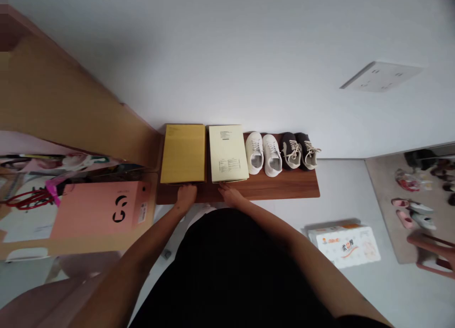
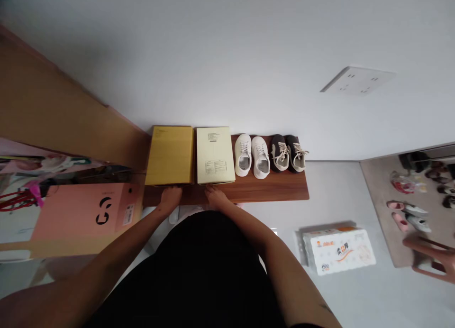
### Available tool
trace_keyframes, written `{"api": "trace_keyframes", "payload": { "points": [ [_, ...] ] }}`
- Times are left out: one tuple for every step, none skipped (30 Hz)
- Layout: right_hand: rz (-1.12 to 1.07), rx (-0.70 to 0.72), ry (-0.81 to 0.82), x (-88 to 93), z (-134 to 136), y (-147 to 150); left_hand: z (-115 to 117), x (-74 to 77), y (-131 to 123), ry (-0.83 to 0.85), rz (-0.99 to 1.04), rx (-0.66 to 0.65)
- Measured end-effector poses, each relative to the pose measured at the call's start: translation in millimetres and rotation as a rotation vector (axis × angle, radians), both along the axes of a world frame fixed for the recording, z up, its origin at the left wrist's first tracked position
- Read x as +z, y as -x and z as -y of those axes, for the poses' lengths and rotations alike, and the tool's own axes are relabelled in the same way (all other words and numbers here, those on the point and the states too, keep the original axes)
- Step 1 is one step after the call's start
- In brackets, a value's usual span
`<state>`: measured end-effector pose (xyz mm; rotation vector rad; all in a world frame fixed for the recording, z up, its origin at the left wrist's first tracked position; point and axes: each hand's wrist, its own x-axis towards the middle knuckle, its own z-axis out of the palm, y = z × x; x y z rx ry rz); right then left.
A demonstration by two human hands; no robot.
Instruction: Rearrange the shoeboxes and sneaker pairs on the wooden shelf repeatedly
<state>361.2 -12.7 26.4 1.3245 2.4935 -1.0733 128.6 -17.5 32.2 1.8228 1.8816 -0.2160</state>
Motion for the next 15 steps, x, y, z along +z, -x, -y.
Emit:
{"api": "trace_keyframes", "payload": {
  "points": [
    [-0.030, 0.009, 0.027, 0.0, 3, -8, 7, 1.7, -2, -0.014, -0.054, 0.013],
    [-0.061, 0.007, 0.053, 0.3, 5, -16, 15, 3.4, -5, -0.033, -0.097, 0.033],
    [-0.084, -0.004, 0.073, 1.0, 5, -23, 22, 5.1, -8, -0.053, -0.116, 0.062],
    [-0.094, -0.016, 0.087, 2.1, 3, -30, 28, 7.0, -11, -0.071, -0.104, 0.097],
    [-0.090, -0.025, 0.093, 3.4, 0, -36, 33, 9.0, -16, -0.087, -0.078, 0.137],
    [-0.081, -0.028, 0.092, 5.0, -5, -39, 35, 11.5, -22, -0.104, -0.042, 0.173],
    [-0.072, -0.028, 0.087, 6.8, -12, -41, 34, 14.5, -30, -0.121, 0.003, 0.197],
    [-0.067, -0.028, 0.082, 9.0, -20, -41, 31, 18.0, -40, -0.140, 0.056, 0.202],
    [-0.070, -0.030, 0.075, 11.5, -27, -40, 26, 22.1, -52, -0.160, 0.112, 0.190],
    [-0.078, -0.032, 0.078, 14.4, -35, -39, 19, 26.7, -65, -0.185, 0.167, 0.166],
    [-0.087, -0.015, 0.096, 17.8, -40, -40, 12, 31.5, -80, -0.212, 0.222, 0.130],
    [-0.095, 0.011, 0.125, 21.5, -44, -43, 5, 36.1, -97, -0.237, 0.275, 0.088],
    [-0.099, 0.035, 0.162, 25.6, -44, -50, -3, 40.1, -114, -0.260, 0.323, 0.048],
    [-0.098, 0.044, 0.196, 29.6, -42, -62, -9, 42.9, -131, -0.280, 0.369, 0.017],
    [-0.090, 0.021, 0.218, 33.4, -39, -77, -15, 44.1, -149, -0.291, 0.416, -0.010]
  ]
}}
